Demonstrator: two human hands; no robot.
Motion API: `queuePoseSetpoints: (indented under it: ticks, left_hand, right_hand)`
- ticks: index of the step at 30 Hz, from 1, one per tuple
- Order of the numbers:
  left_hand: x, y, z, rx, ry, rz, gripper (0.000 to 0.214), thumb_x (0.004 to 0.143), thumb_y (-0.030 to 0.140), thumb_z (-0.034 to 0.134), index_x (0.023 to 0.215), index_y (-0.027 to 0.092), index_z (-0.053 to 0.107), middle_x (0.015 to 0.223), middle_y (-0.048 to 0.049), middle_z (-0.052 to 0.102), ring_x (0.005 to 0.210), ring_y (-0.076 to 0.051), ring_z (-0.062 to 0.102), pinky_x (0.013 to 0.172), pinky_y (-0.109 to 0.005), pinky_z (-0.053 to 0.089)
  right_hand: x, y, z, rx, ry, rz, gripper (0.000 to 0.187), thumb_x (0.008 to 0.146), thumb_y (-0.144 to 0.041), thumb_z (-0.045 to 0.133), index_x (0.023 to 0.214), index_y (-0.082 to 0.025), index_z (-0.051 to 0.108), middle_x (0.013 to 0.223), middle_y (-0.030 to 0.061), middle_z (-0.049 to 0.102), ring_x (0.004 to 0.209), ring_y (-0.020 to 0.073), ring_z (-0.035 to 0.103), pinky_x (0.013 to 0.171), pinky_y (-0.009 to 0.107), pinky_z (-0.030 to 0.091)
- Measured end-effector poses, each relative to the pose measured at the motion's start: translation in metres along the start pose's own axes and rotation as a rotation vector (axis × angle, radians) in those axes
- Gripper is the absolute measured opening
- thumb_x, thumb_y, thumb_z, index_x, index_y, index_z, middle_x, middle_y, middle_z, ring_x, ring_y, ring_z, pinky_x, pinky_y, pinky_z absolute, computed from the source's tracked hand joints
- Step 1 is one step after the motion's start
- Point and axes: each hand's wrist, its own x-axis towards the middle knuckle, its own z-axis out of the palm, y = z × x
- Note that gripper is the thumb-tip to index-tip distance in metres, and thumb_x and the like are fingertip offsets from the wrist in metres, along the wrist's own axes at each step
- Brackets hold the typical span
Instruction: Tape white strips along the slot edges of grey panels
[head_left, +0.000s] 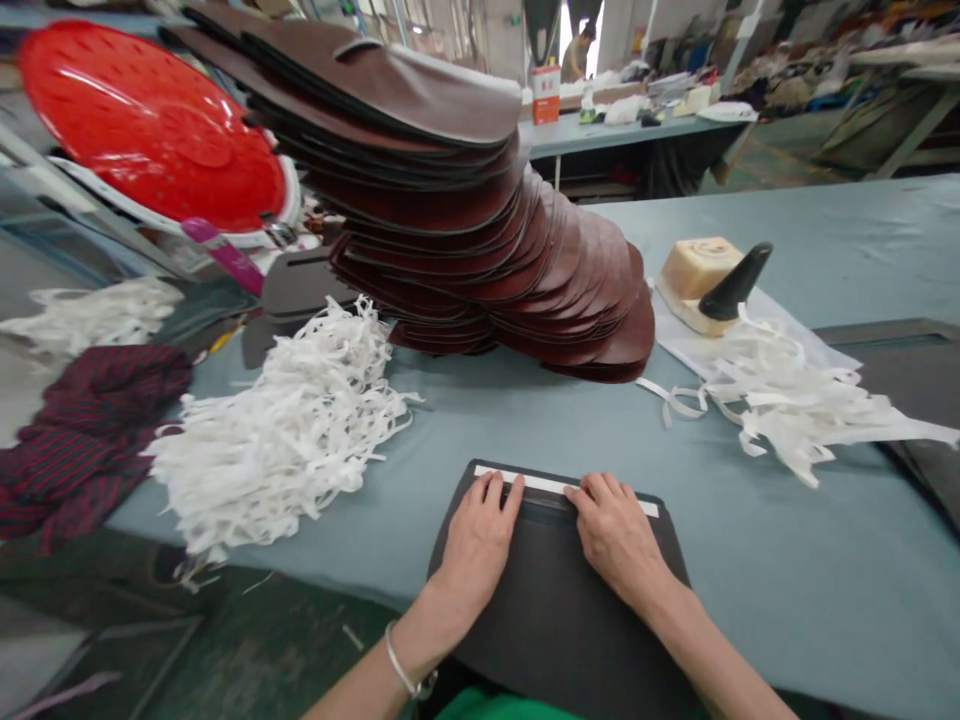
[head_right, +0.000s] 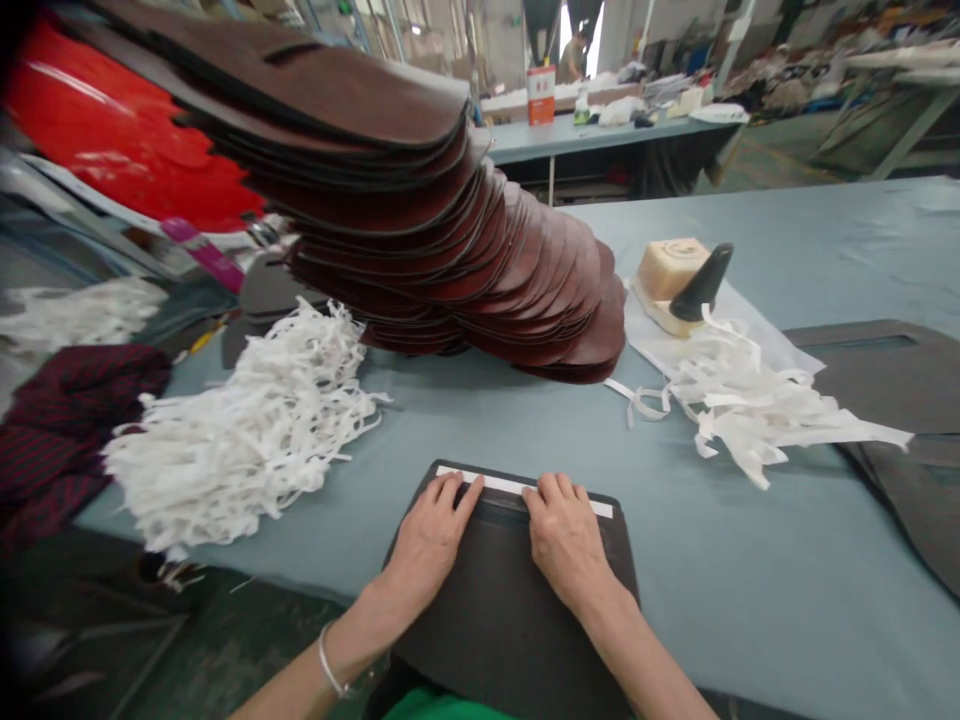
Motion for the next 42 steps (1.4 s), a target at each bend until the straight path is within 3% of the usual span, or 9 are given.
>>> queuePoseSetpoints:
  ticks: [4, 8, 14, 19, 23, 26, 32, 37, 42]
  left_hand:
    - [-0.002, -0.006, 0.001, -0.061, 0.032, -0.010, 0.045, 0.084, 0.002, 0.038, 0.127, 0.011, 0.046, 0.124, -0.0138, 0.052, 0.116, -0.024, 0.048, 0.098, -0.039, 0.044]
    - [-0.002, -0.008, 0.000, -0.122, 0.036, -0.029, 0.042, 0.085, 0.002, 0.037, 0.124, 0.012, 0.048, 0.122, -0.0134, 0.053, 0.114, -0.023, 0.048, 0.097, -0.037, 0.045]
    - [-0.007, -0.009, 0.007, -0.241, 0.128, -0.054, 0.043, 0.085, 0.002, 0.036, 0.125, 0.014, 0.047, 0.124, -0.0127, 0.051, 0.117, -0.023, 0.047, 0.098, -0.040, 0.045]
    - [-0.010, -0.010, 0.014, -0.453, 0.249, -0.148, 0.037, 0.083, 0.001, 0.036, 0.112, 0.015, 0.054, 0.116, -0.0119, 0.054, 0.113, -0.021, 0.049, 0.098, -0.041, 0.044]
    - [-0.005, -0.015, 0.012, -0.560, 0.291, -0.265, 0.039, 0.086, 0.006, 0.034, 0.122, 0.017, 0.046, 0.126, -0.0121, 0.047, 0.120, -0.021, 0.045, 0.100, -0.044, 0.042]
    - [0.001, -0.019, 0.010, -0.533, 0.256, -0.250, 0.048, 0.087, 0.005, 0.032, 0.134, 0.016, 0.034, 0.134, -0.0123, 0.043, 0.122, -0.022, 0.042, 0.102, -0.046, 0.039]
    - [0.005, -0.015, 0.015, -0.369, 0.222, -0.214, 0.036, 0.088, 0.011, 0.040, 0.121, 0.017, 0.050, 0.112, -0.0110, 0.058, 0.101, -0.022, 0.051, 0.089, -0.042, 0.046]
    - [0.002, -0.011, 0.016, -0.232, 0.198, -0.188, 0.037, 0.087, 0.010, 0.040, 0.122, 0.016, 0.051, 0.118, -0.0116, 0.057, 0.104, -0.024, 0.049, 0.086, -0.042, 0.045]
    - [0.002, -0.010, 0.010, -0.168, 0.155, -0.198, 0.039, 0.087, 0.010, 0.040, 0.124, 0.016, 0.050, 0.122, -0.0105, 0.057, 0.106, -0.025, 0.047, 0.085, -0.041, 0.043]
  right_hand:
    - [0.008, 0.003, -0.002, 0.057, 0.002, 0.013, 0.019, 0.089, -0.017, 0.043, 0.088, -0.018, 0.062, 0.093, 0.0079, 0.055, 0.089, 0.0203, 0.046, 0.076, 0.033, 0.035]
    - [0.016, 0.007, -0.001, 0.011, 0.025, 0.023, 0.018, 0.090, -0.028, 0.046, 0.097, -0.017, 0.058, 0.102, 0.0102, 0.055, 0.094, 0.0217, 0.047, 0.076, 0.033, 0.035]
    - [0.034, 0.007, 0.003, -0.081, -0.042, 0.072, 0.032, 0.089, -0.046, 0.044, 0.080, -0.018, 0.056, 0.081, 0.0078, 0.059, 0.082, 0.0220, 0.051, 0.069, 0.032, 0.034]
    - [0.055, -0.021, 0.015, 0.124, -0.047, -0.040, 0.017, 0.091, -0.024, 0.043, 0.089, -0.019, 0.059, 0.089, 0.0061, 0.058, 0.085, 0.0183, 0.050, 0.071, 0.029, 0.034]
    - [0.068, -0.046, 0.027, 0.208, 0.006, -0.132, 0.028, 0.088, -0.008, 0.039, 0.103, -0.021, 0.058, 0.098, 0.0058, 0.057, 0.089, 0.0172, 0.048, 0.072, 0.028, 0.035]
    - [0.068, -0.054, 0.031, 0.149, 0.049, -0.186, 0.029, 0.086, -0.007, 0.041, 0.107, -0.020, 0.057, 0.099, 0.0070, 0.056, 0.089, 0.0188, 0.046, 0.073, 0.030, 0.036]
    - [0.061, -0.059, 0.030, 0.008, 0.078, -0.278, 0.023, 0.087, -0.011, 0.043, 0.104, -0.015, 0.058, 0.093, 0.0095, 0.056, 0.087, 0.0224, 0.045, 0.074, 0.035, 0.037]
    - [0.041, -0.041, 0.019, -0.064, 0.062, -0.294, 0.025, 0.086, -0.008, 0.042, 0.104, -0.012, 0.059, 0.092, 0.0109, 0.057, 0.086, 0.0234, 0.047, 0.074, 0.036, 0.038]
    - [-0.012, 0.018, 0.001, -0.180, 0.052, -0.325, 0.032, 0.084, -0.006, 0.044, 0.113, -0.008, 0.057, 0.103, 0.0139, 0.057, 0.093, 0.0253, 0.048, 0.078, 0.037, 0.041]
